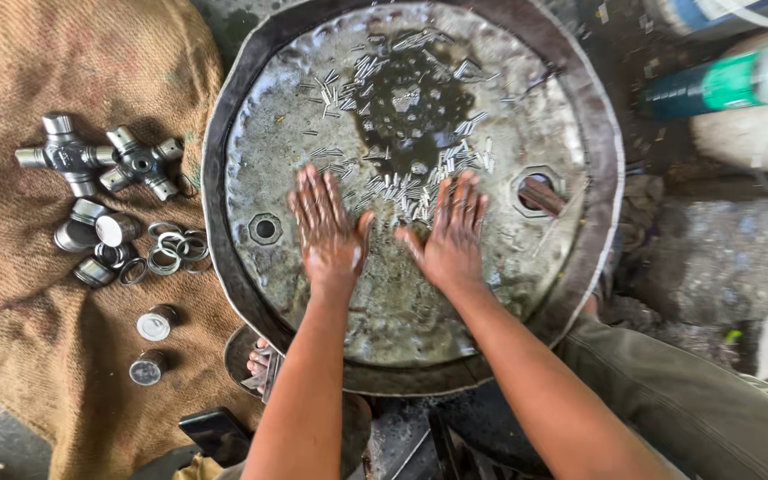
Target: The person cleans various small mechanical components, including a universal joint and needle bearings, by washing them in a container of solvent and scrubbing them by hand.
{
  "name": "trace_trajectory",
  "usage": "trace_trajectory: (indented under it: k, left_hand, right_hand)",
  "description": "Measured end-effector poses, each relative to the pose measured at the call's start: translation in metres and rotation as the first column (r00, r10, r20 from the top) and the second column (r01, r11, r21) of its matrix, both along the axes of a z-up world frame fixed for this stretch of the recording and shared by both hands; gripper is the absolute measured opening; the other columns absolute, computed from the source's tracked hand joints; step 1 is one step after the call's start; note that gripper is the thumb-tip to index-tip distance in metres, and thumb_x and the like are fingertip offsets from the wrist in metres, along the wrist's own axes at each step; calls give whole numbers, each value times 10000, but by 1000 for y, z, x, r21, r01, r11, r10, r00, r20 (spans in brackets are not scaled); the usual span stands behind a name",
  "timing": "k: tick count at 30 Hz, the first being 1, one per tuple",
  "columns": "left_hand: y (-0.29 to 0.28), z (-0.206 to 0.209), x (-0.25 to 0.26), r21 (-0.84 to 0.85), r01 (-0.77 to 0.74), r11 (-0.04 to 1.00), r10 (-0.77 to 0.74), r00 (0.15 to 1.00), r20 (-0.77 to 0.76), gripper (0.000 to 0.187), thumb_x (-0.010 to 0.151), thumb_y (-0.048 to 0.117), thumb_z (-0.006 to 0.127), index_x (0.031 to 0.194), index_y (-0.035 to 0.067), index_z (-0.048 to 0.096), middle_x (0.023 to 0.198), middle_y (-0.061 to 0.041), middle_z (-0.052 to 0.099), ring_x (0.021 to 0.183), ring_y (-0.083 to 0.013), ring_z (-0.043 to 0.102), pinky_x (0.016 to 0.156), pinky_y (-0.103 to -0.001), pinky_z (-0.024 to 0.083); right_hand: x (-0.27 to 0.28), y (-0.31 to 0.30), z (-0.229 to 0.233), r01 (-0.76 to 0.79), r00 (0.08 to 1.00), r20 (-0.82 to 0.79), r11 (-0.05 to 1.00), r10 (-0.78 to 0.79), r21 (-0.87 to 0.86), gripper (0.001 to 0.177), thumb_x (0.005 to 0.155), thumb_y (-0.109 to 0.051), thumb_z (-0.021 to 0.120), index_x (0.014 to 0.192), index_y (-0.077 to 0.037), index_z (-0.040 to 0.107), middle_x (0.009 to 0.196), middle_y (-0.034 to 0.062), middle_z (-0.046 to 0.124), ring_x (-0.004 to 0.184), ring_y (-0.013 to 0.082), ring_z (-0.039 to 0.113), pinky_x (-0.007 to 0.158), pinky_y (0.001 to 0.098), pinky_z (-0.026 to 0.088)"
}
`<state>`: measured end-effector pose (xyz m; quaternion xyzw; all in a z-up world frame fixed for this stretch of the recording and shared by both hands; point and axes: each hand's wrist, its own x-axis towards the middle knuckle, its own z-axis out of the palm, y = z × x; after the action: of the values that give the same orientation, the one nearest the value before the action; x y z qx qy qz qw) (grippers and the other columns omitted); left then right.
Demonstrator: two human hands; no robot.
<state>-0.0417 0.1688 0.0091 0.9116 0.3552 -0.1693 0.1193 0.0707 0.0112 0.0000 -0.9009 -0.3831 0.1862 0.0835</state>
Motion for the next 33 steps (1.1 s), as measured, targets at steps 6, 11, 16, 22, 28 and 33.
trace_trajectory:
  k: [6, 11, 16, 22, 28, 33]
  left_hand:
    - [59, -28, 54, -26, 2, 1000, 0, 998, 58, 882, 1087, 599, 281, 1616, -86, 109, 1693, -288, 65, 1584, -420, 45, 1297, -532, 21]
    - [95, -55, 106, -39, 162, 986, -140, 933, 331, 740, 1184, 461, 381, 1650, -49, 118, 1738, -227, 95, 1636, -366, 72, 1358, -503, 44]
    - [101, -63, 130, -131, 284, 950, -217, 901, 376, 634, 1162, 269, 401, 1693, 18, 162, 1756, -200, 112, 1636, -353, 91, 1355, -487, 57]
    - [108, -58, 116, -250, 287, 925, -99, 816, 570, 614, 1164, 321, 451, 1676, 75, 217, 1755, -159, 177, 1652, -321, 116, 1391, -457, 86]
    - [113, -62, 137, -206, 394, 896, -269, 849, 454, 609, 1159, 337, 424, 1653, 25, 255, 1722, -151, 243, 1620, -308, 190, 1339, -524, 98]
    - [96, -41, 113, -297, 444, 845, -266, 831, 488, 644, 1124, 367, 440, 1651, 64, 228, 1724, -129, 209, 1625, -283, 179, 1352, -481, 89]
  right_hand:
    - [72, 46, -36, 107, 987, 121, 994, -103, -25, 1002, 1041, -694, 425, 1620, 81, 164, 1665, 368, 95, 1581, 479, 81, 1283, 627, 61]
    - [153, 105, -71, -90, 990, 105, 996, 89, 5, 997, 1058, -723, 485, 1627, 24, 146, 1699, 282, 141, 1591, 423, 104, 1316, 551, 78]
    - [159, 118, -75, -316, 947, -29, 942, 321, 108, 808, 1145, -603, 452, 1703, -98, 158, 1773, 166, 184, 1646, 362, 160, 1370, 475, 133]
    - [181, 101, -72, -366, 930, -41, 926, 364, -95, 903, 982, -716, 501, 1639, -178, 192, 1702, 142, 214, 1557, 378, 183, 1262, 477, 183]
    - [168, 102, -90, -451, 892, 35, 892, 450, 38, 856, 1125, -688, 447, 1695, -115, 166, 1763, 168, 169, 1628, 363, 164, 1338, 490, 183]
    - [174, 65, -72, -435, 900, -8, 899, 436, 55, 899, 952, -695, 443, 1663, -238, 135, 1743, 97, 96, 1617, 325, 105, 1340, 442, 141]
